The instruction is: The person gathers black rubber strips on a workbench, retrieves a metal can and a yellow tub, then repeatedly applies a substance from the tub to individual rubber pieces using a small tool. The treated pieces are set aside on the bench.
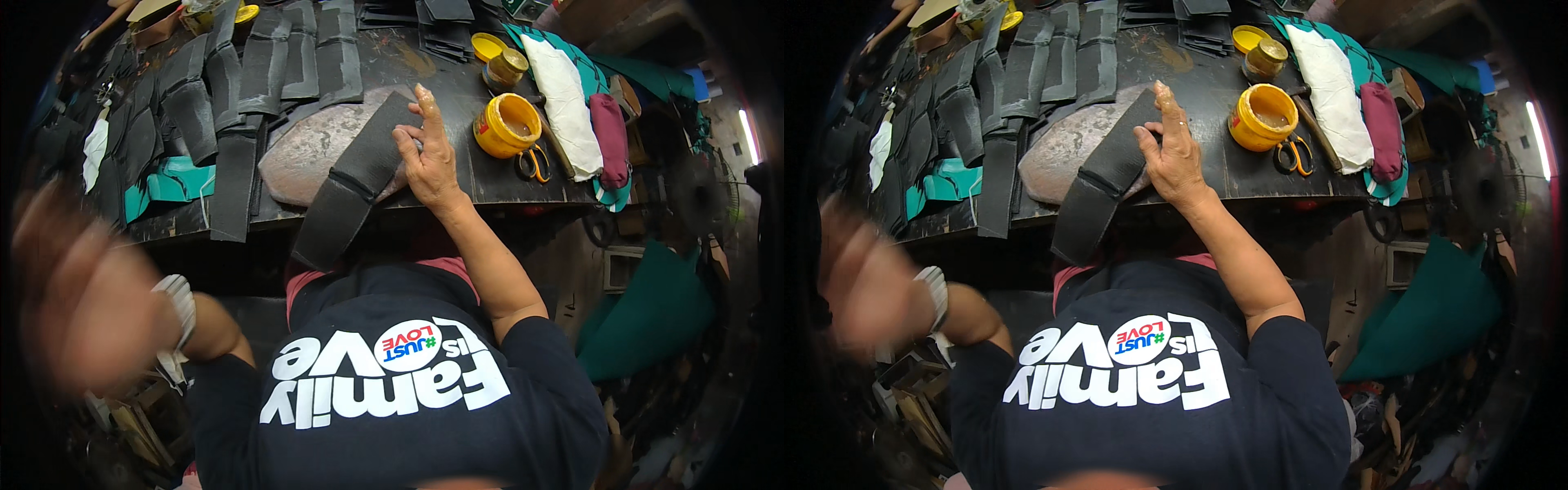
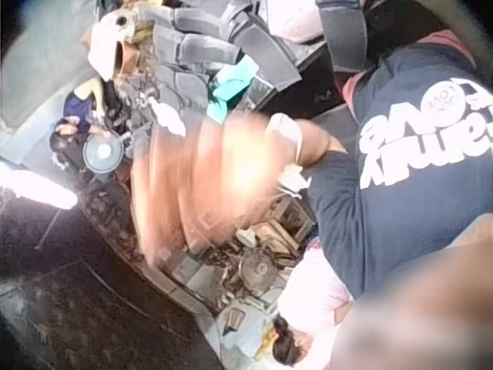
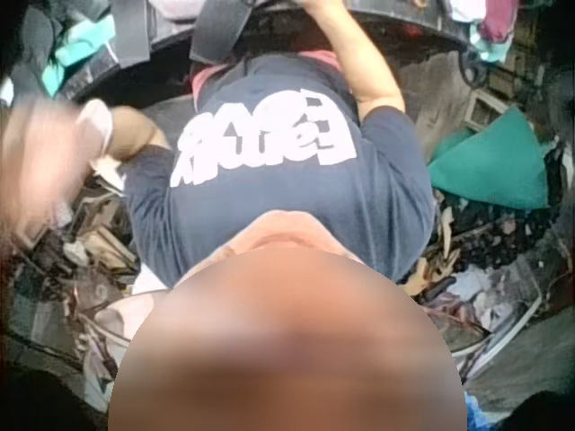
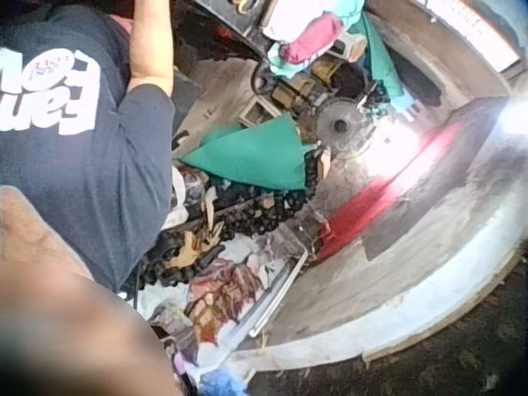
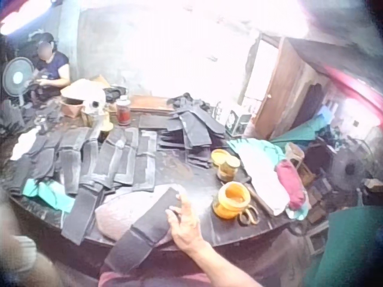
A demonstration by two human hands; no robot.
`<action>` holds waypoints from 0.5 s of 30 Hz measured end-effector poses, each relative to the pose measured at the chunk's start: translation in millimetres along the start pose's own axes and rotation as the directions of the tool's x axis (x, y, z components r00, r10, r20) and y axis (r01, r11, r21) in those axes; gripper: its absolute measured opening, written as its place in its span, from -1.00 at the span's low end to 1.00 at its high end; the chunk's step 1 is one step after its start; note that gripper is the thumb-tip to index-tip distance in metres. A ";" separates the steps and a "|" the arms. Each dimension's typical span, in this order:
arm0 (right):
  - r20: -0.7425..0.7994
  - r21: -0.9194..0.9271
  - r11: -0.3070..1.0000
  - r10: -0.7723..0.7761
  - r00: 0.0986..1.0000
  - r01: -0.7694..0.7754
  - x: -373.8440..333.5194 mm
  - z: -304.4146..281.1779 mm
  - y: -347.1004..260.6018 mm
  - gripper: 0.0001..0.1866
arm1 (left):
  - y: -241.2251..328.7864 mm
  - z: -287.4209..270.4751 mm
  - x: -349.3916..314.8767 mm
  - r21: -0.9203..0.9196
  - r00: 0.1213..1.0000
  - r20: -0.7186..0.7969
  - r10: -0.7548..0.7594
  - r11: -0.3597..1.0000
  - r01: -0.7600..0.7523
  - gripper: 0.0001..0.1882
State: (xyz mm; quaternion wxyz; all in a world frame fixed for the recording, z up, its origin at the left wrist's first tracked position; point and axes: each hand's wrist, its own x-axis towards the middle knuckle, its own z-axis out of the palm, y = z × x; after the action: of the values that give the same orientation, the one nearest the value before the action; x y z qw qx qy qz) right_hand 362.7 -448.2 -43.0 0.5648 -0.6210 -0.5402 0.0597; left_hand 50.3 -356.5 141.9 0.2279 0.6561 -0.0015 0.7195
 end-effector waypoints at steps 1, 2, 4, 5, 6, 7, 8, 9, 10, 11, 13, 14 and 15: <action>0.001 0.005 1.000 0.011 1.000 -0.011 -0.6 1.3 -0.3 -0.23 | -46.3 23.8 -30.2 0.067 0.926 0.071 -0.370 0.928 0.366 -0.62; 0.014 0.114 0.990 0.083 0.996 -0.084 -1.0 2.5 -0.1 -0.27 | -71.7 40.3 -53.9 0.179 0.756 0.203 -0.622 0.783 0.596 -0.62; 0.084 0.331 0.912 0.227 0.970 -0.242 -1.7 1.0 1.1 -0.35 | -91.4 77.9 -115.9 0.301 0.566 0.625 -0.538 0.835 0.461 -0.63; 0.067 0.298 0.929 0.207 0.976 -0.218 0.4 0.1 2.7 -0.43 | -95.5 93.1 -137.9 0.309 0.514 0.712 -0.478 0.871 0.382 -0.61; 0.052 0.278 0.940 0.191 0.980 -0.198 3.4 -3.4 5.1 -0.51 | -102.8 98.0 -149.9 0.415 0.403 0.800 -0.445 0.895 0.165 -0.54; 0.032 0.259 0.948 0.180 0.983 -0.182 6.2 -6.8 8.0 -0.58 | -103.5 100.4 -160.4 0.445 0.380 0.808 -0.450 0.889 0.108 -0.51; 0.042 0.120 0.991 0.059 0.997 -0.063 7.7 -14.4 10.5 -0.66 | -105.0 103.2 -167.2 0.477 0.344 0.817 -0.463 0.878 0.049 -0.48; 0.069 0.050 0.996 0.068 0.995 -0.072 10.7 -19.3 13.9 -0.62 | -105.8 104.0 -170.5 0.530 0.249 0.822 -0.512 0.848 -0.008 -0.45; 0.094 -0.020 0.998 0.058 0.994 -0.056 13.6 -23.1 17.8 -0.57 | -106.3 103.4 -171.9 0.536 0.227 0.826 -0.516 0.844 -0.031 -0.41; 0.119 -0.090 0.995 0.051 0.992 -0.041 15.6 -26.0 21.4 -0.52 | -108.8 102.9 -172.6 0.501 0.276 0.837 -0.473 0.865 -0.035 -0.41; 0.200 -0.233 0.971 0.100 0.975 -0.052 16.6 -26.7 26.9 -0.44 | -111.2 102.5 -175.9 0.494 0.286 0.838 -0.464 0.869 -0.037 -0.40; 0.227 -0.302 0.951 0.138 0.964 -0.065 16.9 -24.9 28.9 -0.45 | -112.8 102.0 -176.6 0.516 0.279 0.829 -0.485 0.855 -0.050 -0.39; 0.246 -0.376 0.920 0.208 0.947 -0.105 17.0 -22.4 30.3 -0.45 | -113.0 102.2 -177.6 0.528 0.282 0.824 -0.492 0.847 -0.065 -0.38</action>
State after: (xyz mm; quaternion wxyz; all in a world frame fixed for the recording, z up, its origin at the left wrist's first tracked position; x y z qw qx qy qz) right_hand 403.3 -443.2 -49.2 0.3529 -0.7403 -0.5646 0.0931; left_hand 190.2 -343.9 -45.2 0.1171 0.9752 0.1297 0.1359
